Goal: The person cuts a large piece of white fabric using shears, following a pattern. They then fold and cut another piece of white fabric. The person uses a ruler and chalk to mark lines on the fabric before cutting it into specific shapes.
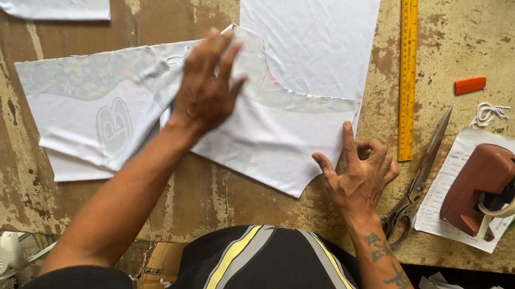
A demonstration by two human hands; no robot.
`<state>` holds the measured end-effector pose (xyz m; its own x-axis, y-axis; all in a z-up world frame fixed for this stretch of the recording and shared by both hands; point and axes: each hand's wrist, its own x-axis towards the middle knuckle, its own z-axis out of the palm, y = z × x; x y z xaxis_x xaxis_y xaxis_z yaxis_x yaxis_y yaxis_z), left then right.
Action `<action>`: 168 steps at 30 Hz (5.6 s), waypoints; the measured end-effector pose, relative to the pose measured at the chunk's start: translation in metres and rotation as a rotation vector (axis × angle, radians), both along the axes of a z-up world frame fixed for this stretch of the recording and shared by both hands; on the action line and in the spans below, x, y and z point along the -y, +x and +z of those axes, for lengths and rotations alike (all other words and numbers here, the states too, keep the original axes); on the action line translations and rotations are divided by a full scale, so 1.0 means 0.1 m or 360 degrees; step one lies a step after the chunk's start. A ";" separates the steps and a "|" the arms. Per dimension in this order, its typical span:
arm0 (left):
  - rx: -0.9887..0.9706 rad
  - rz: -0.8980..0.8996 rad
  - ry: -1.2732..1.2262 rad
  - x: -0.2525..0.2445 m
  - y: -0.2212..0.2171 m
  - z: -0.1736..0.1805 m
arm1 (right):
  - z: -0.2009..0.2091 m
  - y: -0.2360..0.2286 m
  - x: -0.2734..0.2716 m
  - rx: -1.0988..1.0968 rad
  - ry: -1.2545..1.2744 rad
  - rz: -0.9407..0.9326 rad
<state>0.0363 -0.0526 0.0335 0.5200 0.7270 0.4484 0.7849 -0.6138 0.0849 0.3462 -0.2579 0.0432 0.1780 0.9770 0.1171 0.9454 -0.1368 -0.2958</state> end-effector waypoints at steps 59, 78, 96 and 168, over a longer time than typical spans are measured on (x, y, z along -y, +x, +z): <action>-0.0368 0.0313 -0.0997 0.47 0.86 0.00 | 0.42 -1.02 -2.46 -0.1042 -0.0516 0.0089; -0.0404 0.0312 -0.1051 0.50 0.83 0.37 | 0.09 -0.38 -1.37 -0.0586 0.0235 0.0586; -0.0097 0.0123 -0.0832 0.85 1.16 0.34 | 0.03 0.77 -0.94 -0.0156 0.0114 0.0459; -0.0376 -0.0968 -0.0675 -1.43 -0.33 0.17 | 0.65 -1.49 -1.37 -0.2229 -0.0326 -0.1371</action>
<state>0.0038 0.0899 0.0509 0.9296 0.3677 0.0234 0.3469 -0.8948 0.2810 0.1975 -0.1205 0.1085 0.4897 0.5201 -0.6998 -0.3909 -0.5864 -0.7094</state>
